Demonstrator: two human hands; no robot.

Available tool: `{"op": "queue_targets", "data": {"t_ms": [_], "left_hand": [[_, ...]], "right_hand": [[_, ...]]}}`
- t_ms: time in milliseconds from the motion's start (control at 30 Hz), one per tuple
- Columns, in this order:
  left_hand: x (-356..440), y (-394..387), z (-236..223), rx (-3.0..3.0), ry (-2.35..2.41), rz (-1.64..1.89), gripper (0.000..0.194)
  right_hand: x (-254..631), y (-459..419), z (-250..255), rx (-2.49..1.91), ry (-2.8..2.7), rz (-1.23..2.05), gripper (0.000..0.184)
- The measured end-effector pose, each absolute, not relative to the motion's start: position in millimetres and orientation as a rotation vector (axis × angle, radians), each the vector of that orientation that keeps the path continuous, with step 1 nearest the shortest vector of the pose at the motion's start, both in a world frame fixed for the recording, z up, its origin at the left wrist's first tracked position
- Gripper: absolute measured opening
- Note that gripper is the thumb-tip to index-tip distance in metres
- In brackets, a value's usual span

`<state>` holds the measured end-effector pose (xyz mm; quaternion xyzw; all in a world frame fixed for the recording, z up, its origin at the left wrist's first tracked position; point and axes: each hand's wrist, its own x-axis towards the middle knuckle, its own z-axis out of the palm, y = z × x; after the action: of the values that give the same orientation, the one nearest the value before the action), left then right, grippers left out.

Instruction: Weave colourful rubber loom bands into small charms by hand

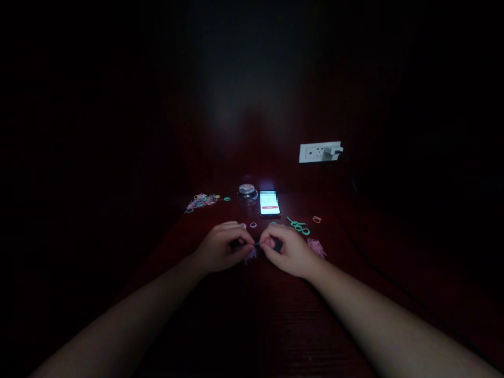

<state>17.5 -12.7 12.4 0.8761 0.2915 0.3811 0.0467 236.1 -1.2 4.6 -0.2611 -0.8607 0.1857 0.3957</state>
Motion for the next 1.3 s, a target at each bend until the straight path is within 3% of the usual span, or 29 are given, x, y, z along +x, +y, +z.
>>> {"op": "queue_targets", "data": {"t_ms": [767, 900, 1033, 1300], "left_hand": [[17.4, -12.7, 10.2, 2.627, 0.894, 1.220, 0.003], [17.8, -13.4, 11.9, 2.631, 0.895, 1.232, 0.003], [17.9, -14.3, 11.3, 2.639, 0.908, 1.213, 0.004], [16.5, -13.7, 12.1, 2.635, 0.883, 1.215, 0.005]], "right_hand": [[237.4, 0.9, 1.1, -0.680, -2.157, 0.502, 0.005], [235.7, -1.6, 3.5, -0.621, -2.127, 0.578, 0.024], [233.0, -3.4, 5.2, -0.661, -2.204, 0.472, 0.003], [236.4, -1.7, 4.2, -0.663, -2.183, 0.439, 0.008]]}}
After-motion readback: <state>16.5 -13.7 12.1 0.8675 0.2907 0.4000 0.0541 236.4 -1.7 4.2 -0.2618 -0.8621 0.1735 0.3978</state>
